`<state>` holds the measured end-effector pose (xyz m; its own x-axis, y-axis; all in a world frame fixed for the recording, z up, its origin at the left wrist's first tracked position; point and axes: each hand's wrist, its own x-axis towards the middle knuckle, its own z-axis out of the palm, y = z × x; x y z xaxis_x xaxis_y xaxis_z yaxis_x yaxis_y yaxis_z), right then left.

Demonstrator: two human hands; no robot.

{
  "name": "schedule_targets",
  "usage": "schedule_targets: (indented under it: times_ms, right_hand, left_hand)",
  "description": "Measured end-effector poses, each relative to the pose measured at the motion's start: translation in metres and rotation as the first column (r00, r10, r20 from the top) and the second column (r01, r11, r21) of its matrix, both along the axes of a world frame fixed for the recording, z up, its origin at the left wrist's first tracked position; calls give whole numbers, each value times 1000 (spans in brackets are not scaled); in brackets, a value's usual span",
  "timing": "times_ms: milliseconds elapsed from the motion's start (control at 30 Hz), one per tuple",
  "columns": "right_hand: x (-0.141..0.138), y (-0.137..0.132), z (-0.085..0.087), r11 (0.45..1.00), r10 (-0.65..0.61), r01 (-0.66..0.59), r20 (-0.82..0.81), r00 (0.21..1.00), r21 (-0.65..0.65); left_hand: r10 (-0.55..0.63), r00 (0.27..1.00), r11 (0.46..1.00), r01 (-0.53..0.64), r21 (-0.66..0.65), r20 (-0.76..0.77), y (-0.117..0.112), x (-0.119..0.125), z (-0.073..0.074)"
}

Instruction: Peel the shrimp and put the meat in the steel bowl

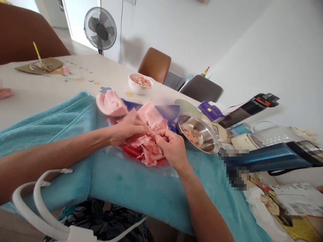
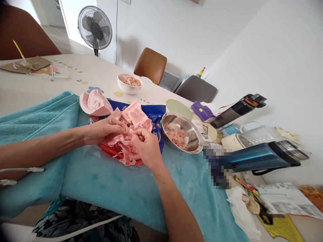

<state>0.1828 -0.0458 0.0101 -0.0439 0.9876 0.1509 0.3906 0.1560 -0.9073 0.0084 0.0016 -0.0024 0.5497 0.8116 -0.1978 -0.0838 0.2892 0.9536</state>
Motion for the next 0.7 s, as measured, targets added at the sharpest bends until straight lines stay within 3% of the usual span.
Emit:
schedule_targets:
  times_ms: [133, 267, 533, 700]
  right_hand:
    - [4, 3, 0, 975, -38, -36, -325, 945, -217]
    - [6, 2, 4, 950, -37, -119, -484, 874, -289]
    - [12, -1, 9, 931, 52, -271, -647, 761, -245]
    - [3, -16, 24, 928, 128, -335, -707, 695, -161]
  left_hand:
    - [19, 1000, 1000, -19, -4, -18, 1, -1, 1]
    - [49, 998, 999, -49, 1, -49, 2, -1, -1]
    - [40, 997, 999, -39, 26, -70, 5, -1, -6]
    - [13, 997, 1000, -13, 2, -72, 4, -1, -5]
